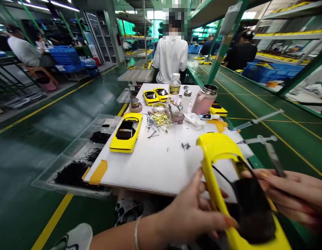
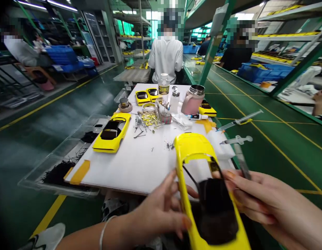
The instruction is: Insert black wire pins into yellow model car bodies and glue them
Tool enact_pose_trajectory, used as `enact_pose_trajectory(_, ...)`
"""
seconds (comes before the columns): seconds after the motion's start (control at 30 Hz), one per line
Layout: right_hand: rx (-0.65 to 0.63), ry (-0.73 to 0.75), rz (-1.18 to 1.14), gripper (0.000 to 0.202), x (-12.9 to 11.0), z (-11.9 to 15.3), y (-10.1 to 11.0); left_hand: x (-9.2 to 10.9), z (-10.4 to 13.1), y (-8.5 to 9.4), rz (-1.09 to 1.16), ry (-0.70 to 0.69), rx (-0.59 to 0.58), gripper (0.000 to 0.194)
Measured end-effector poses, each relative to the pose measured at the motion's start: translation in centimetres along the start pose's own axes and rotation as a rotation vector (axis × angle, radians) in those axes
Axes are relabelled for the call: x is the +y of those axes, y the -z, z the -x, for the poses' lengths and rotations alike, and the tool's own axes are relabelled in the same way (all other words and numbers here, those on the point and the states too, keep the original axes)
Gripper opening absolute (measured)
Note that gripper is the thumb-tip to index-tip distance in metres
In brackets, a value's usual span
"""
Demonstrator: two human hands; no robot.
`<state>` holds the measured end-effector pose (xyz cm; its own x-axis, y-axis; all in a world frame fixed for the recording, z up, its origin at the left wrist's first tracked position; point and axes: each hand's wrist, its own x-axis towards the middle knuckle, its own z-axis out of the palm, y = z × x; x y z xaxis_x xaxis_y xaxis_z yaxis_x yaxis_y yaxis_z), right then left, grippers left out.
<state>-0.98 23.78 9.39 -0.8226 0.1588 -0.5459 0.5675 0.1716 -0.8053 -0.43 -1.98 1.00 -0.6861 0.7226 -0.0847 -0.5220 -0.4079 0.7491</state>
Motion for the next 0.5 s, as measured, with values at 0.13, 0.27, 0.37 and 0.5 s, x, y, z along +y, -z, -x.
enact_pose_trajectory(0.13, -0.196, -0.084, -0.166, 0.046, -3.0, -2.3, -7.2, 4.1, 3.9, 4.0, -0.166, -0.038, 0.259, 0.098)
enact_pose_trajectory(0.27, -0.354, -0.083, -0.279, 0.035, -4.7, -5.4, -12.0, 6.4, 6.5, 7.1, -0.575, -0.009, 0.395, 0.073)
enact_pose_trajectory(0.37, -0.411, -0.076, -0.286, 0.025, -4.3, -7.6, -13.5, 7.8, 7.3, 8.5, -1.075, -0.017, 0.575, 0.042)
enact_pose_trajectory(0.5, -0.412, 0.009, -0.198, 0.029, -3.3, -9.8, -14.2, 10.3, 5.5, 10.4, -1.687, 0.053, 0.807, 0.036)
